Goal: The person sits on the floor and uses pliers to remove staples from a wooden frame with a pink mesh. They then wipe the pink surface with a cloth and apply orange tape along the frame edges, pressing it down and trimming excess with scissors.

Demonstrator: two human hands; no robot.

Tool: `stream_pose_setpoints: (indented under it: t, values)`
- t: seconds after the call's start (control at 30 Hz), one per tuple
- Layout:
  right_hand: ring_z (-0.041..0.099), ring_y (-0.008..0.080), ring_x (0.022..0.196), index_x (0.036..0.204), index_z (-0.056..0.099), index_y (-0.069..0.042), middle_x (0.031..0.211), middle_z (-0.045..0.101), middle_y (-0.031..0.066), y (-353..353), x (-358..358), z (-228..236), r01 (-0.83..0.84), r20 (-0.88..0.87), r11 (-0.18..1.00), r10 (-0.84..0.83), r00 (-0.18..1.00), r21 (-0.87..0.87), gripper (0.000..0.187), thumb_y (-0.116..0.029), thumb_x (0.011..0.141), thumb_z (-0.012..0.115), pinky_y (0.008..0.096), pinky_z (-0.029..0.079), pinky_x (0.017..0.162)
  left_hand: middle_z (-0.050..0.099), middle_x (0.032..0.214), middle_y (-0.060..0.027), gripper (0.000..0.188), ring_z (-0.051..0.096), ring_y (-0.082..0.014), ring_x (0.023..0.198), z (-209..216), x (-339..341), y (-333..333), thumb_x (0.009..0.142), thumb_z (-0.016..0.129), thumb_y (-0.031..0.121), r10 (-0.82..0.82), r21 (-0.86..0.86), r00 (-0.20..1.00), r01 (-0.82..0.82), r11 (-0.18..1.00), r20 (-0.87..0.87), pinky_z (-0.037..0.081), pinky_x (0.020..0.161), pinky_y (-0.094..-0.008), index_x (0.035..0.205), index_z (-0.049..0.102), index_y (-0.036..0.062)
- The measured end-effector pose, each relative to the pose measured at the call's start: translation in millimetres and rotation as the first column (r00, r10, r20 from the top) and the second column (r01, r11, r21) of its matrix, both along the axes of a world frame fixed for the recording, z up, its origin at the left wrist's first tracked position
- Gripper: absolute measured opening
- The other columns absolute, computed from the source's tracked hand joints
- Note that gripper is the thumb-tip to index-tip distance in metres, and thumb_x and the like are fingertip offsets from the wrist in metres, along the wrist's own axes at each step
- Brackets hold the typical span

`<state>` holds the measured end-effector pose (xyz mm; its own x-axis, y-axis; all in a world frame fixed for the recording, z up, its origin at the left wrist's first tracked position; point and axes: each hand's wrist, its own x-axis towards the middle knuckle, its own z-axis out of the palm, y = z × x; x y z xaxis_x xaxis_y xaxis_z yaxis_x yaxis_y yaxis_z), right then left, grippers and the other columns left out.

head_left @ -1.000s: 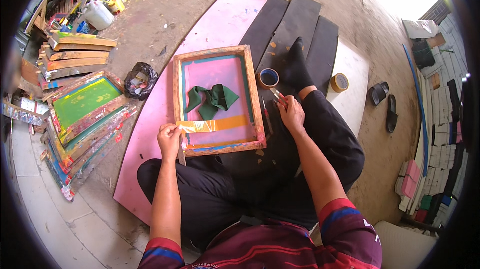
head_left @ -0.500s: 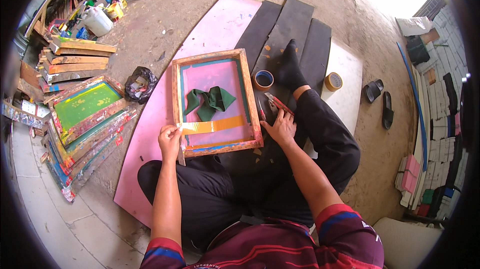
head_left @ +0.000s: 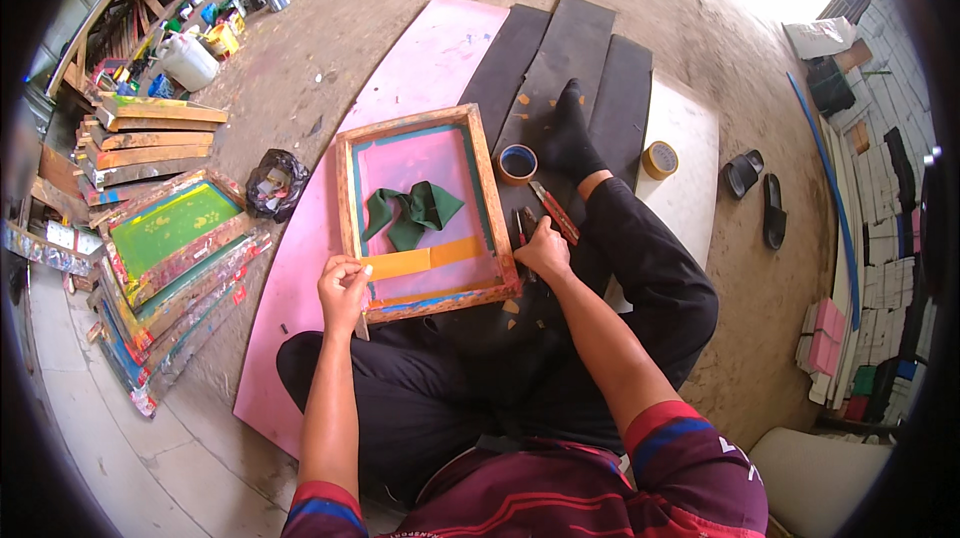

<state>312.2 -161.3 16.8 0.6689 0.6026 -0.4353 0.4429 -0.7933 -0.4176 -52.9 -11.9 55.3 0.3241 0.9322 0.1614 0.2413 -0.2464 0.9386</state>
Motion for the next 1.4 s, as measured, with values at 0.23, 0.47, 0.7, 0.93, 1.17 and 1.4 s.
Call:
stream_pose_setpoints:
  t: [0.23, 0.47, 0.7, 0.93, 1.17, 1.4]
  values:
    - [0.072, 0.0463, 0.117, 0.127, 0.047, -0.001, 0.118, 0.074, 0.0291, 1.7, -4.6, 5.8, 0.019, 0.006, 1.0, -0.019, 1.0, -0.015, 0.063, -0.02, 0.077, 0.081, 0.0512, 0.059, 0.1, 0.066, 0.099, -0.0053, 0.013, 0.059, -0.0079, 0.079, 56.4, 43.8, -12.6, 0.091, 0.08, -0.003, -0.055, 0.108, 0.995, 0.046, 0.993, 0.084, 0.048, 0.068, -0.0237, 0.086, 0.068, -0.004]
    - [0.076, 0.0398, 0.108, 0.132, 0.053, 0.004, 0.115, 0.075, 0.0264, 3.2, 18.6, 10.8, 0.038, -0.106, 0.999, -0.042, 0.993, -0.039, 0.071, -0.018, 0.07, 0.078, 0.0463, 0.06, 0.093, 0.067, 0.097, -0.0032, 0.011, 0.059, -0.0076, 0.087, 133.1, 96.2, -21.2, 0.096, 0.074, 0.0, -0.163, 0.029, 0.95, 0.161, 0.986, 0.268, 0.048, 0.078, -0.0249, 0.088, 0.067, -0.0016]
    - [0.07, 0.0258, 0.083, 0.121, 0.065, 0.007, 0.097, 0.071, 0.0162, -3.6, 73.0, 25.1, 0.383, -0.631, 0.883, -0.136, 0.764, 0.273, 0.062, -0.014, 0.066, 0.081, 0.0383, 0.054, 0.071, 0.069, 0.104, -0.0047, 0.008, 0.062, -0.0065, 0.087, 169.4, 161.5, -23.7, 0.095, 0.076, -0.004, -0.282, -0.012, 0.87, 0.313, 0.95, 0.406, 0.05, 0.078, -0.0231, 0.091, 0.069, -0.0011]
    - [0.073, 0.0281, 0.091, 0.131, 0.062, 0.005, 0.101, 0.074, 0.0195, -1.4, 187.7, 75.1, 0.454, -0.455, 0.766, -0.238, 0.858, 0.456, 0.07, -0.012, 0.065, 0.081, 0.0386, 0.057, 0.076, 0.072, 0.103, -0.0058, 0.006, 0.064, -0.007, 0.082, 188.6, 236.8, -35.9, 0.095, 0.074, -0.002, -0.342, 0.012, 0.83, 0.375, 0.927, 0.441, 0.052, 0.077, -0.0242, 0.091, 0.07, -0.0011]
    - [0.071, 0.0402, 0.119, 0.132, 0.063, 0.002, 0.123, 0.073, 0.0271, -66.0, 301.0, 69.5, 0.216, -0.054, 0.953, -0.209, 0.976, 0.211, 0.069, -0.026, 0.072, 0.079, 0.0469, 0.056, 0.099, 0.072, 0.103, -0.0053, 0.007, 0.064, -0.0077, 0.084, 187.6, 303.3, -48.9, 0.096, 0.075, -0.001, -0.442, 0.018, 0.779, 0.486, 0.874, 0.445, 0.052, 0.078, -0.0249, 0.092, 0.069, -0.0013]
    - [0.069, 0.035, 0.125, 0.135, 0.06, -0.005, 0.127, 0.074, 0.0196, -113.6, 310.4, 34.5, 0.067, 0.203, 0.99, -0.04, 0.978, -0.127, 0.061, -0.038, 0.087, 0.08, 0.0462, 0.055, 0.103, 0.072, 0.103, -0.0051, 0.008, 0.062, -0.007, 0.084, 183.0, 335.5, -60.4, 0.097, 0.075, -0.001, -0.459, -0.008, 0.779, 0.511, 0.86, 0.427, 0.05, 0.078, -0.0242, 0.091, 0.069, -0.0016]
